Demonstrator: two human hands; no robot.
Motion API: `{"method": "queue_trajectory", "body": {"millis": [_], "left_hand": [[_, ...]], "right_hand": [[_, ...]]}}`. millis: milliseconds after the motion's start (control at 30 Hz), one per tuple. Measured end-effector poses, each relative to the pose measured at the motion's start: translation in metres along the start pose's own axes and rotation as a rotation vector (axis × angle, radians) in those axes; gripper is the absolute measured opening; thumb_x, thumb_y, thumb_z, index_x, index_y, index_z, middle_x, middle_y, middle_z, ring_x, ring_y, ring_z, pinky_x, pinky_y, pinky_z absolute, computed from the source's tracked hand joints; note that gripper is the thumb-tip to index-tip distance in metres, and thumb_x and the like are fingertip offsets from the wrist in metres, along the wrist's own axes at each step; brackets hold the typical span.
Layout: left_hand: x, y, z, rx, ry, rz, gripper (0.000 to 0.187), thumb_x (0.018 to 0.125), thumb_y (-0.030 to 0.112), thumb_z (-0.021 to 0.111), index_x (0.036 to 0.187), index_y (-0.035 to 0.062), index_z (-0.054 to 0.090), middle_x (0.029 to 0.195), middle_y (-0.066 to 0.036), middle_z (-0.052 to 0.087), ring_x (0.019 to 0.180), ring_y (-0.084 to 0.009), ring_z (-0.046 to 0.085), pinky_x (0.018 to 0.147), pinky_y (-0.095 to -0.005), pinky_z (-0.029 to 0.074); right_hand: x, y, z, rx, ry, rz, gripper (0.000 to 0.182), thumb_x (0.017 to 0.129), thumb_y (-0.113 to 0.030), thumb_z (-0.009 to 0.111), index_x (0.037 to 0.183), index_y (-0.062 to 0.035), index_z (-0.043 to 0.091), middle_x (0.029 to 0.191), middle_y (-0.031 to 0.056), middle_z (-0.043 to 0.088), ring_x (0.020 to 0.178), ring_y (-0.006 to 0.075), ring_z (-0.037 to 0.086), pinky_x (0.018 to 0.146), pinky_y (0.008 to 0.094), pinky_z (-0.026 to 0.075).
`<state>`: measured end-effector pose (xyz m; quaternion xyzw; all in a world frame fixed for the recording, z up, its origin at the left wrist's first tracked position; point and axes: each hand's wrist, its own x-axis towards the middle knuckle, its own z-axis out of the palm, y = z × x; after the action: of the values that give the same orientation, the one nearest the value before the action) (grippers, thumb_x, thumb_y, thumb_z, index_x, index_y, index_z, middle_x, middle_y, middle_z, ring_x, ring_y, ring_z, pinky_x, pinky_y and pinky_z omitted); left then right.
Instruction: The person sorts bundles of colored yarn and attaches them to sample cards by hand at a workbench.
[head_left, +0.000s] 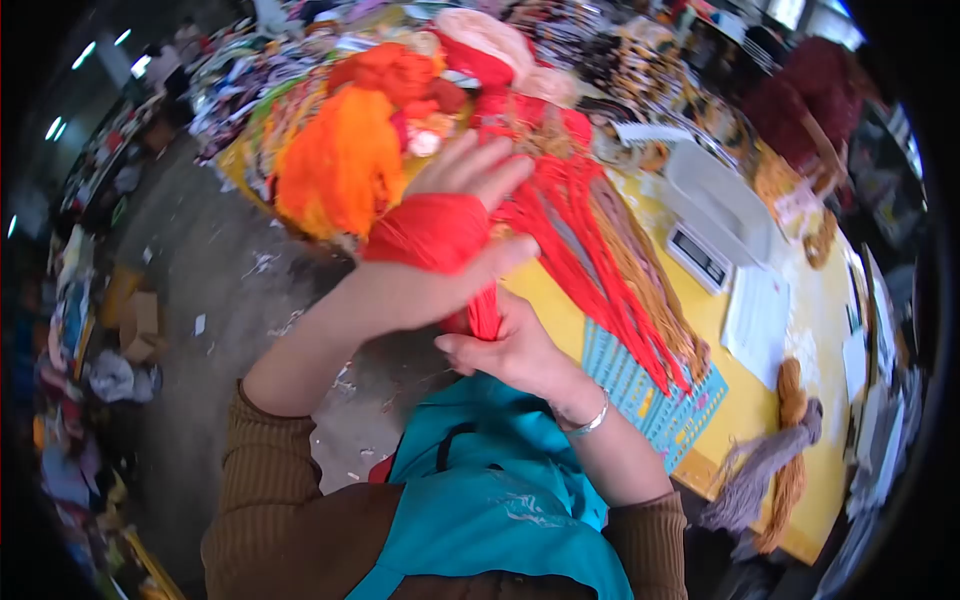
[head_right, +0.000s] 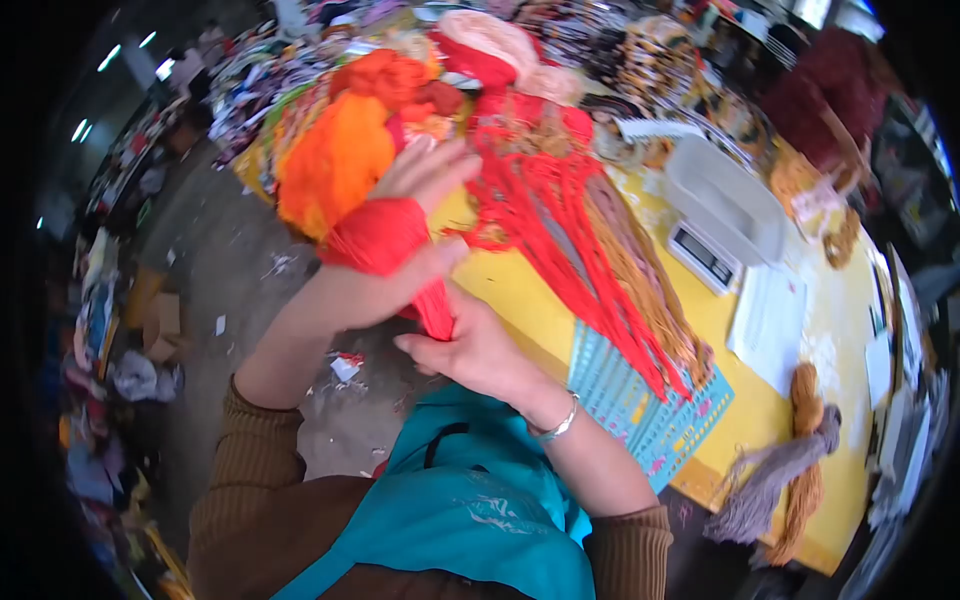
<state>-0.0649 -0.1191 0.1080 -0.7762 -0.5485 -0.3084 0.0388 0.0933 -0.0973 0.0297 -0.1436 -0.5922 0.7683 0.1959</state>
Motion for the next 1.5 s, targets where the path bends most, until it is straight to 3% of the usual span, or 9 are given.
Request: {"method": "queue_trajectory", "body": {"millis": [167,267,333,533,800,1000,1167,1333,1500], "left_hand": [[-0.092,-0.071,-0.009,-0.388,0.206,-0.413,0.049,0.096,0.032,0.054,0.132,0.0006,0.048,0.135,-0.018,0.051,0.13,-0.0272,0.044,0.108,-0.0362,0.032],[-0.109,-0.047,-0.024,-0.76,-0.877,-0.555,0.028,0.092,0.024,0.061,0.106,0.0004,0.066,0.101,-0.007,0.071,0.094,-0.013,0.064,0.084,-0.0303,0.049],[-0.111,-0.044,-0.021,-0.715,-0.42,-0.72,0.034,0.095,0.03,0.056,0.088,-0.0012,0.068,0.08,-0.004,0.07,0.072,-0.0104,0.064,0.071,-0.0276,0.05],[-0.08,-0.053,0.022,-1.156,-0.638,-0.21,0.02,0.085,0.013,0.067,0.101,0.0012,0.069,0.092,-0.006,0.07,0.088,-0.0111,0.064,0.078,-0.0279,0.051],[-0.067,-0.001,0.009,-1.59,-0.888,0.081,0.049,0.097,0.036,0.056,0.129,-0.001,0.054,0.115,-0.013,0.064,0.098,-0.0157,0.061,0.084,-0.0288,0.048],[-0.033,-0.006,-0.049,0.143,-0.081,0.113,0.039,0.091,0.015,0.056,0.126,-0.0014,0.052,0.123,-0.017,0.059,0.117,-0.0285,0.056,0.098,-0.0386,0.044],[-0.034,-0.017,-0.041,0.64,-0.567,-0.27,0.043,0.085,0.015,0.063,0.124,0.0019,0.053,0.112,-0.017,0.062,0.107,-0.0308,0.059,0.087,-0.0388,0.049],[-0.064,-0.049,-0.001,0.019,-1.369,0.317,0.063,0.077,0.037,0.073,0.125,0.0021,0.052,0.12,-0.018,0.058,0.11,-0.0334,0.057,0.092,-0.0422,0.046],[-0.108,-0.037,0.048,-1.002,-0.978,-0.236,0.046,0.079,0.029,0.069,0.114,0.0009,0.06,0.11,-0.014,0.063,0.108,-0.0267,0.059,0.092,-0.0371,0.045]], "right_hand": [[0.013,0.003,-0.019,-0.215,0.163,0.028,0.016,0.088,-0.002,0.061,0.102,-0.0037,0.066,0.079,-0.0017,0.061,0.073,0.0053,0.055,0.064,0.0225,0.045],[0.021,-0.026,-0.007,-0.306,0.066,-0.084,0.018,0.085,0.003,0.059,0.1,-0.0024,0.066,0.078,0.0026,0.063,0.075,0.0077,0.057,0.067,0.025,0.047],[0.028,-0.036,-0.003,-0.558,-0.072,-0.225,0.016,0.08,0.004,0.058,0.093,-0.0004,0.065,0.077,0.0089,0.063,0.074,0.0146,0.063,0.067,0.0297,0.049],[0.033,-0.076,0.023,-0.599,-0.262,0.089,0.011,0.073,-0.004,0.058,0.083,-0.0006,0.06,0.072,0.0177,0.06,0.072,0.0345,0.062,0.065,0.0393,0.048],[0.012,0.01,-0.009,-0.105,-0.005,-0.049,0.02,0.079,0.0,0.068,0.098,-0.0025,0.061,0.085,0.0004,0.062,0.078,0.0086,0.059,0.071,0.0236,0.049],[0.018,0.032,-0.001,-0.63,0.288,-0.164,0.013,0.084,-0.007,0.067,0.094,-0.0026,0.06,0.075,0.0046,0.06,0.066,0.0132,0.059,0.062,0.0277,0.048],[0.019,0.0,0.022,-1.217,0.271,-0.443,0.034,0.071,-0.006,0.063,0.104,-0.0044,0.056,0.078,0.0187,0.063,0.073,0.037,0.063,0.065,0.0459,0.052],[0.024,0.021,0.006,-1.068,0.005,-0.261,0.026,0.075,-0.004,0.06,0.101,-0.0023,0.059,0.081,0.0188,0.063,0.074,0.0331,0.063,0.068,0.0389,0.051],[0.008,0.029,-0.013,-0.373,-0.082,0.038,0.025,0.078,-0.003,0.052,0.101,0.0025,0.06,0.077,0.0177,0.065,0.059,0.021,0.064,0.059,0.0336,0.051]]}}
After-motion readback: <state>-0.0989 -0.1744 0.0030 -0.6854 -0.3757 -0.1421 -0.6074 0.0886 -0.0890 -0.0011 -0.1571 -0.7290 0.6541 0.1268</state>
